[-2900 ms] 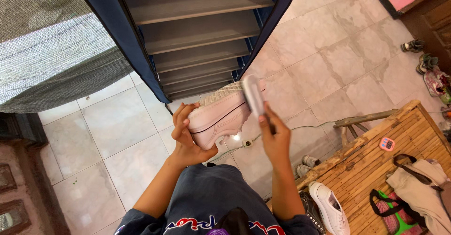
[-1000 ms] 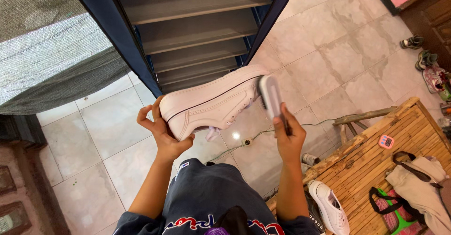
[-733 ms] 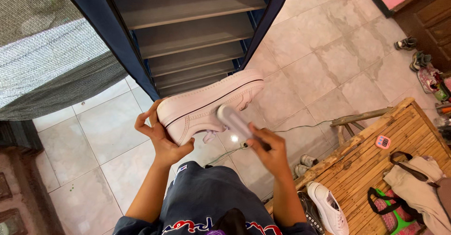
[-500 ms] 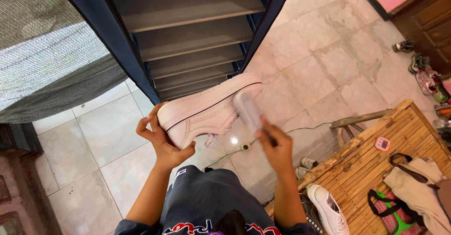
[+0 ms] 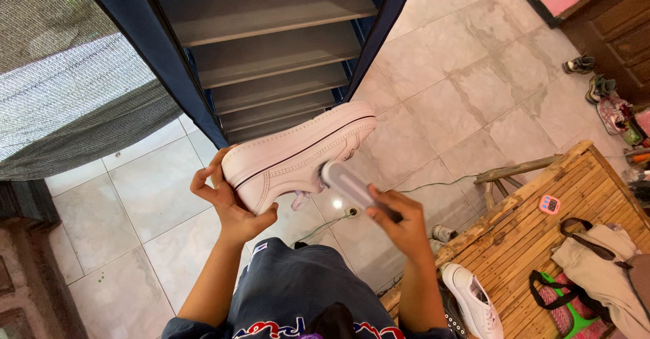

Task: The person cleans a white shoe by scrubbing the sides and the sole with a brush.

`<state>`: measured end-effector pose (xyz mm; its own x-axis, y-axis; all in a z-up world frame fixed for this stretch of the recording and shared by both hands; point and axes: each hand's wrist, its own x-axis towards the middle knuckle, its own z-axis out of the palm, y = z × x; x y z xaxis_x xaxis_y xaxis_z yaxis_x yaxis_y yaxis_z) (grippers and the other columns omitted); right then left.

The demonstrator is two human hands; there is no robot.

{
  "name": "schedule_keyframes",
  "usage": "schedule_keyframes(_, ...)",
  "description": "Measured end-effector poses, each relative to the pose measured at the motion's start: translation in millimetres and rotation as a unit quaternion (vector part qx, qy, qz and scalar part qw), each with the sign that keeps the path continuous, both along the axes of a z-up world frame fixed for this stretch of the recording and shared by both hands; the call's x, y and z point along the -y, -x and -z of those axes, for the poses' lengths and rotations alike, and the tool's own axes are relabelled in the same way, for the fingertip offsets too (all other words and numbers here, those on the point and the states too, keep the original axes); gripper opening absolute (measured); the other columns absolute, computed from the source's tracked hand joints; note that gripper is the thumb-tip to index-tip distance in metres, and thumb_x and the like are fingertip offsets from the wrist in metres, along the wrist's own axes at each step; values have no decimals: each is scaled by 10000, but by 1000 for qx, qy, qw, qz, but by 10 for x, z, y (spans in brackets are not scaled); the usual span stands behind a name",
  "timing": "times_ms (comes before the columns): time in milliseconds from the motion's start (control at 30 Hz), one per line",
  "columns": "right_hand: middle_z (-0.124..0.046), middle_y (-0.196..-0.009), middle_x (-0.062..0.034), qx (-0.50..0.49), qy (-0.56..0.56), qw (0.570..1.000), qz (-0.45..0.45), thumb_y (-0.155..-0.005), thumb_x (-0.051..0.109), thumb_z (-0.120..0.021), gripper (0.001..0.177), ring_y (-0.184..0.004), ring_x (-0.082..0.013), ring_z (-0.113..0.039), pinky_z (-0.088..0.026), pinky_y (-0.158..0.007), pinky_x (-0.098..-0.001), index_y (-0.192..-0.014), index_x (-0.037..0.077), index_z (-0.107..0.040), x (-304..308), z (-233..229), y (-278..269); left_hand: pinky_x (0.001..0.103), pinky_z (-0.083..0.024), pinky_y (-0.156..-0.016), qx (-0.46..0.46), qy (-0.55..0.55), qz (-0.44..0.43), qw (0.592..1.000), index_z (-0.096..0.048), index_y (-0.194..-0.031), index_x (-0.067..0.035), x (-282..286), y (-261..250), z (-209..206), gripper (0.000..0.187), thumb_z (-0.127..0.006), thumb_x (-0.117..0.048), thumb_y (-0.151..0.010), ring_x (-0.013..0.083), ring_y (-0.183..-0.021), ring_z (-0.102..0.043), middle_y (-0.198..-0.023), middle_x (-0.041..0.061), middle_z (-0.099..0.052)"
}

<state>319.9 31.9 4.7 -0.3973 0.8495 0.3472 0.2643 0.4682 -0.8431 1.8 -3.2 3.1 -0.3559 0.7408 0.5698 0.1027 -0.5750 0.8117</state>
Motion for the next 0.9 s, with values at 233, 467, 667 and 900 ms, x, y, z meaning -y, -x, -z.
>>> schedule_keyframes(233, -672, -820, -10, -11, 74, 994, 75, -856, 99, -811, 454, -633, -50, -493, -382, -541, -224, -1298, 75, -708, 79, -55, -3, 398, -470, -1075, -10, 1, -15, 1000, -115, -1433, -287, 26, -45, -51, 1067, -692, 8, -585, 301, -1347, -450, -1533, 218, -327)
schedule_keyframes(467, -665, -819, -15, -7, 80, 997, 2, -838, 89, -818, 435, -653, -51, -504, -382, -558, -223, -1255, 26, -714, 118, -117, 8, 428, -444, -1085, -50, -5, -38, 998, -108, -1457, -272, 47, -47, -76, 1106, -721, 5, -579, 319, -1304, -452, -1507, 218, -333)
schedule_keyframes(667, -633, -760, -9, 21, 100, 992, 74, -846, 121, -818, 447, -613, -55, -453, -348, -535, -240, -1274, 41, -717, 54, -56, -12, 452, -448, -1090, -51, -18, -30, 998, -112, -1451, -297, 53, -24, -71, 1101, -716, -1, -579, 327, -1314, -452, -1510, 220, -342)
schedule_keyframes(900, -666, -808, 4, 24, 95, 988, 117, -861, 154, -806, 445, -629, -47, -481, -381, -555, -222, -1286, 58, -713, 4, -61, -54, 445, -466, -1069, -45, -7, -25, 999, -116, -1445, -304, 84, -23, -86, 1089, -699, -2, -576, 325, -1314, -462, -1506, 227, -346)
